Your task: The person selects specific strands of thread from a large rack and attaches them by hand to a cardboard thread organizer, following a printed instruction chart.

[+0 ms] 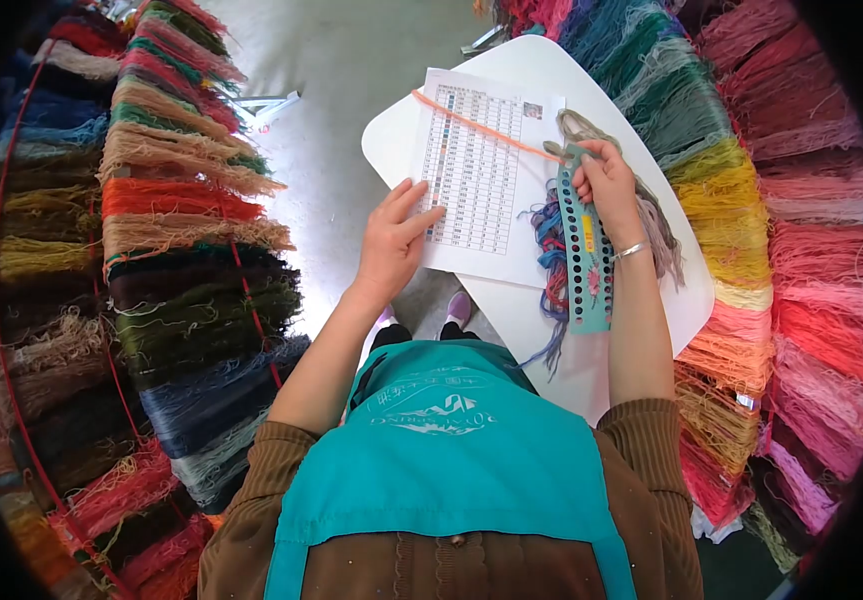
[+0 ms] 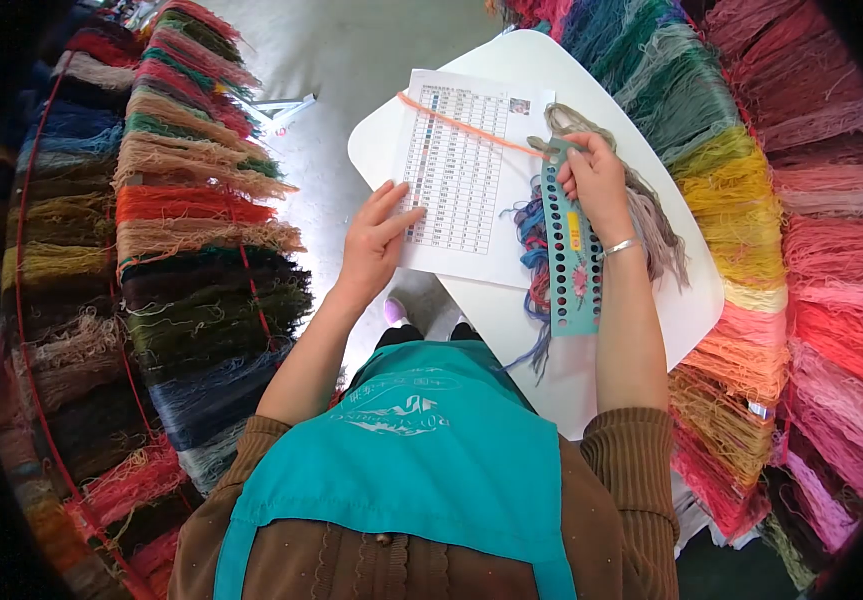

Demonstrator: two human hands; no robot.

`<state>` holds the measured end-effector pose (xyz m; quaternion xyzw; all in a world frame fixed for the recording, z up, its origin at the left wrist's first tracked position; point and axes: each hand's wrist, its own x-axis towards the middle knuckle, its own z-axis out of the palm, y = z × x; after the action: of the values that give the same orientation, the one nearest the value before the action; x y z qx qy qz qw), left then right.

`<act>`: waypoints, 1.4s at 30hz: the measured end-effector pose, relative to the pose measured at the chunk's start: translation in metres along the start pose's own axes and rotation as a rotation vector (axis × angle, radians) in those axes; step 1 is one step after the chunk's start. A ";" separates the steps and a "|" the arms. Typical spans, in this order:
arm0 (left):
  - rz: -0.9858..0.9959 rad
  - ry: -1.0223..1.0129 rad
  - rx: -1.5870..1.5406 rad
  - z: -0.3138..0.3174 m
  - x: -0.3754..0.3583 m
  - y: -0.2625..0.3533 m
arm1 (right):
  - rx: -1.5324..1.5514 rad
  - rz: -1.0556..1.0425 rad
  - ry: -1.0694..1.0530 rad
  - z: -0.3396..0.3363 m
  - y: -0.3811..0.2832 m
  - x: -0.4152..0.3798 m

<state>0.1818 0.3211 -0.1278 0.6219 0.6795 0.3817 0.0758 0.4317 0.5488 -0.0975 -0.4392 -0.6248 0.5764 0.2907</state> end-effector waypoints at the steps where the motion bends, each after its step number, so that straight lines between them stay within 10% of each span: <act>1: 0.000 0.001 0.000 0.000 0.000 0.001 | -0.002 -0.002 0.000 0.000 0.000 0.000; 32: 0.143 0.007 0.125 0.001 -0.003 -0.005 | -0.512 -0.092 0.121 0.012 0.002 -0.008; 42: 0.056 -0.155 0.442 -0.245 0.046 -0.026 | -0.530 -0.084 0.061 0.006 -0.001 -0.014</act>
<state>0.0102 0.2606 0.0444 0.6695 0.7213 0.1764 -0.0209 0.4331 0.5336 -0.0958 -0.4910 -0.7624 0.3665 0.2081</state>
